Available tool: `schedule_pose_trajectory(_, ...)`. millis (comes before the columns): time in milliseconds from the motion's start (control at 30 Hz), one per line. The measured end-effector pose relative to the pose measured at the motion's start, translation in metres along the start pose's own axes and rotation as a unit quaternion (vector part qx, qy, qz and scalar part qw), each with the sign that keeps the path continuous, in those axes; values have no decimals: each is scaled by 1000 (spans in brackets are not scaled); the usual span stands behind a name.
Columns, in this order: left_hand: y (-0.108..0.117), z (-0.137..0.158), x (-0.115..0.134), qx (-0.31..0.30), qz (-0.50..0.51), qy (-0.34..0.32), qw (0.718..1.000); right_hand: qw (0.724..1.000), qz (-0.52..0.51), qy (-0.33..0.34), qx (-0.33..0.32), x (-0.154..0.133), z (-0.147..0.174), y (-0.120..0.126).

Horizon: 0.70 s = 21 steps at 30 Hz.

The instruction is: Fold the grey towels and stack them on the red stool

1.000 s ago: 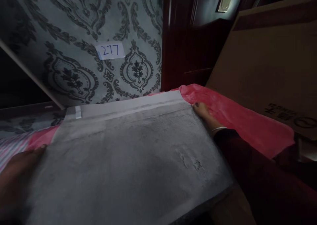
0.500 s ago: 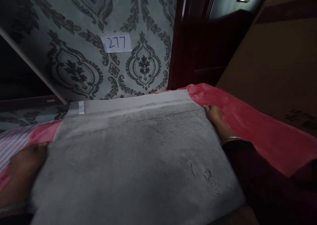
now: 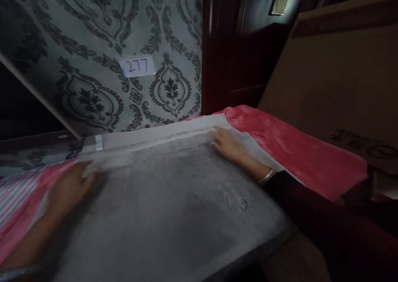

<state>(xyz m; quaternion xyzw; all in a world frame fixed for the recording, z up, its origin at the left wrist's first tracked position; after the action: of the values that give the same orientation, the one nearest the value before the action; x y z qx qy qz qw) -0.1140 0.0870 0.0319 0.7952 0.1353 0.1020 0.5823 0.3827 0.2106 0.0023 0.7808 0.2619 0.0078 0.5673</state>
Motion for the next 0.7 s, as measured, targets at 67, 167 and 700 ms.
schedule_pose_trajectory(67,-8,22,69,-45,11,-215,976,988,-30,126,-90,-53,11,-23)
schedule_pose_trajectory(167,-32,62,128,-57,10,-332,942,969,-49,189,-154,-88,22,-48)
schedule_pose_trajectory(700,-35,77,147,-29,-22,-350,936,966,39,-224,-124,97,114,61)
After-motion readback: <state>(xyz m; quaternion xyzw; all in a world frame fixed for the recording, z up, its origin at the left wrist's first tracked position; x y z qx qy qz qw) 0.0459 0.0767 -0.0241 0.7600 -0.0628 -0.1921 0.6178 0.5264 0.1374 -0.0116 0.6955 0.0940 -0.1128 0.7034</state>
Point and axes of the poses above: each hand's wrist, its own z-axis away from the middle knuckle, its own y-axis out of the back of the hand, x = y × z, the point moved 3 cm from there along -z, towards the middle knuckle, and after that the axes turned 8 degrees about -z, right-handed, at the moved point
